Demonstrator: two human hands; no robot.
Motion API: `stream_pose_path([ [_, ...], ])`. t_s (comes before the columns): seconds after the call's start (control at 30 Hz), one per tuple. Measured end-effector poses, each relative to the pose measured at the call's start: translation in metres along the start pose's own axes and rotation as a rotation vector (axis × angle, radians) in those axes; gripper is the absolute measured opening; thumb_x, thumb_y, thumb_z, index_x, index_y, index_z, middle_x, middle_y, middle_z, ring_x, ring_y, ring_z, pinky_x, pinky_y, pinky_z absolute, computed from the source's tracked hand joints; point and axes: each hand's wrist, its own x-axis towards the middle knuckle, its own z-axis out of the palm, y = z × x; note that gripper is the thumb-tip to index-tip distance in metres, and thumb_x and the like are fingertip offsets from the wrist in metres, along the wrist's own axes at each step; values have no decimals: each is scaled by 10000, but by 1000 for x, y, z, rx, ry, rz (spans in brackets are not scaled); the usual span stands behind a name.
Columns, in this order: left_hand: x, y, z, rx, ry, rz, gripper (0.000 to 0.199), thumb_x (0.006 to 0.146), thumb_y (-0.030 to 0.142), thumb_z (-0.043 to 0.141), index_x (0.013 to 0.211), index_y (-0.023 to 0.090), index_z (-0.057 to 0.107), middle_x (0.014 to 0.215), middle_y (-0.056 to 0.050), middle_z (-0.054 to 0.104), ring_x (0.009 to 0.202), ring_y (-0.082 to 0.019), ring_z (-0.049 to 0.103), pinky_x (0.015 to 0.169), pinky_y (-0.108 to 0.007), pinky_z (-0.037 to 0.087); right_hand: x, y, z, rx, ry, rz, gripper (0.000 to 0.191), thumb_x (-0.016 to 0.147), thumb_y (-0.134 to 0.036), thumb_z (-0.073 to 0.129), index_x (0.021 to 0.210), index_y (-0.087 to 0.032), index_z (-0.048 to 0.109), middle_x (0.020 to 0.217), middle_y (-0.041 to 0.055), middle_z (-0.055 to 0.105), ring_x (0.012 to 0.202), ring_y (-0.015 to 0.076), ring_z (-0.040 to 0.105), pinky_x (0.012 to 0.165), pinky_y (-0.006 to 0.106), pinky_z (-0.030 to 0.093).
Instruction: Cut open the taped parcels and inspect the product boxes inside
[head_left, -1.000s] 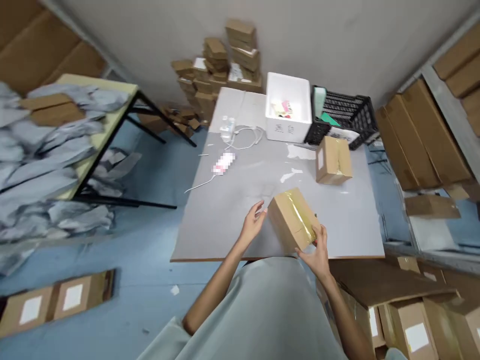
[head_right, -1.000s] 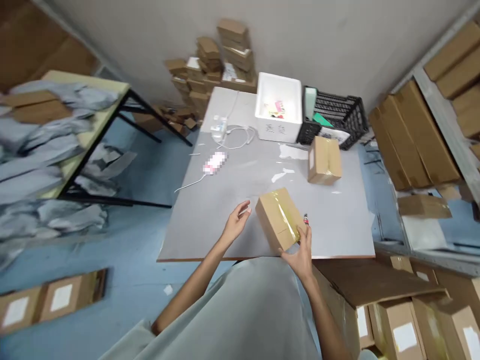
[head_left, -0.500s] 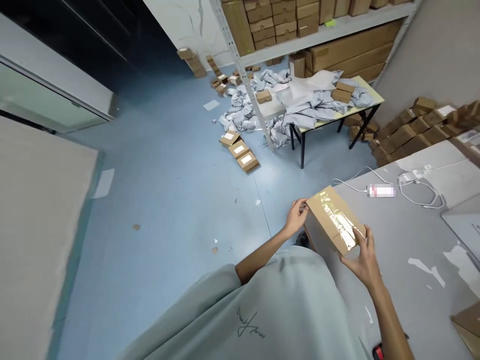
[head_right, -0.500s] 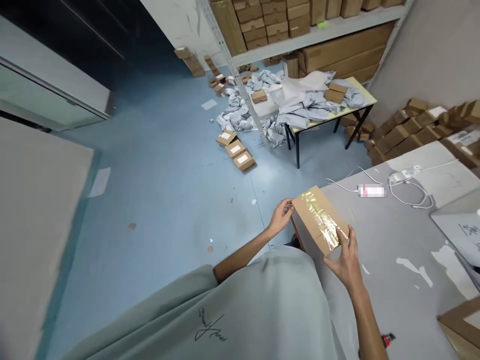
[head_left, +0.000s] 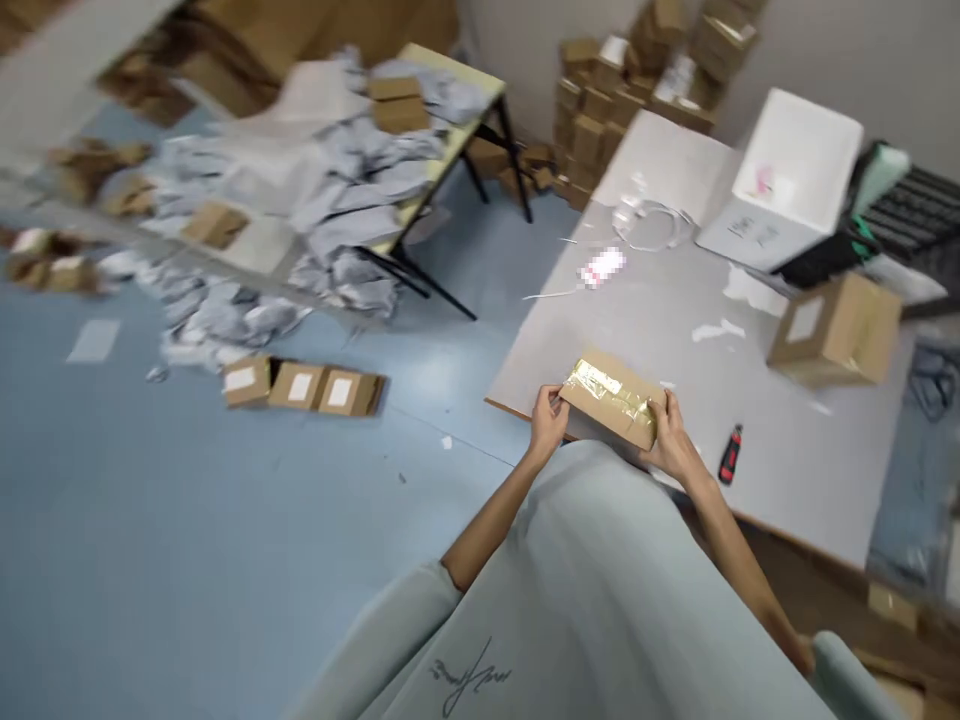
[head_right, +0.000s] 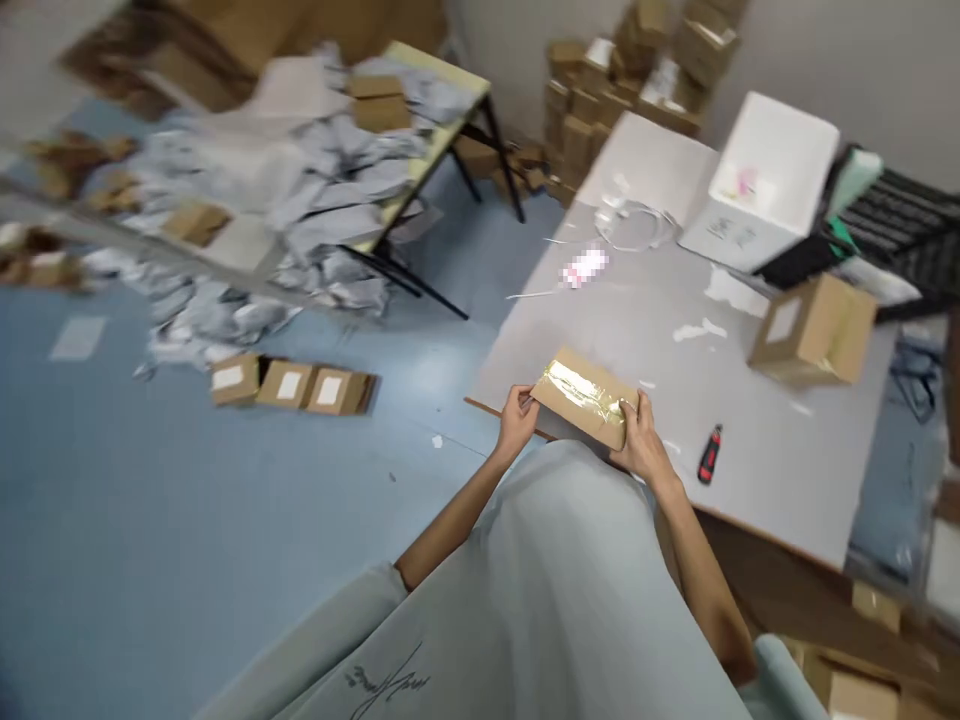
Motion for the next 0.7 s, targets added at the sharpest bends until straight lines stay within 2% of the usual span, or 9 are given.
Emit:
stream_pose_path([
  [0.13,-11,-28,53,135,-218,-68,322,924,178,751,1208,225,607,1332,-135,695,1375,-275,710,1161,-454,645,-42,58,-2,42,46,180,1209,752,-146,886,1826,-257,342,1962,220,30,1815,517,143,1295,697,532],
  [0.2,-14,-41,70,209,-339,-123,384,865,154,766,1204,224,600,1335,-141,695,1357,-288,719,1159,-476,645,-61,86,2,135,86,288,1220,792,-182,867,1862,-279,289,1976,196,-33,1771,539,290,1229,684,593],
  [0.27,-12,-51,82,262,-436,-177,505,787,124,776,1254,217,606,1367,-158,705,1358,-316,727,1184,-528,628,-75,109,14,300,222,416,1305,825,-298,892,1898,-264,149,1972,222,-54,1724,532,397,1219,666,602],
  [0.3,-10,-54,86,280,-464,-198,594,745,111,783,1305,211,609,1415,-176,701,1385,-340,718,1206,-562,609,-80,118,22,406,296,477,1363,829,-381,910,1904,-259,82,1968,238,-16,1713,515,424,1228,659,597],
  [0.37,-4,-57,92,301,-508,-229,767,681,107,800,1418,203,610,1532,-204,673,1465,-382,679,1248,-606,570,-86,128,40,626,370,567,1424,810,-553,926,1900,-259,59,1940,248,181,1691,475,469,1246,658,581],
  [0.43,1,-55,96,295,-568,-227,826,667,134,804,1472,194,629,1578,-202,674,1496,-388,664,1272,-594,551,-88,133,54,769,348,588,1337,799,-672,901,1871,-243,228,1833,235,436,1629,451,547,1262,671,562],
  [0.5,6,-49,99,286,-611,-183,761,696,183,796,1447,174,678,1533,-187,723,1454,-368,697,1269,-551,559,-88,135,56,776,341,549,1146,813,-731,873,1756,-207,485,1695,226,606,1571,442,599,1316,665,509],
  [0.6,15,-35,104,309,-573,-118,610,783,276,787,1382,166,745,1455,-164,778,1379,-343,739,1228,-505,590,-83,141,40,703,421,478,851,894,-790,806,1515,-212,730,1583,205,694,1550,416,613,1354,605,483],
  [0.7,26,-25,114,349,-464,-116,494,901,375,772,1352,174,779,1357,-143,825,1318,-326,765,1193,-480,607,-68,151,14,672,437,474,749,985,-833,693,1409,-224,795,1503,196,740,1438,385,698,1252,564,594],
])
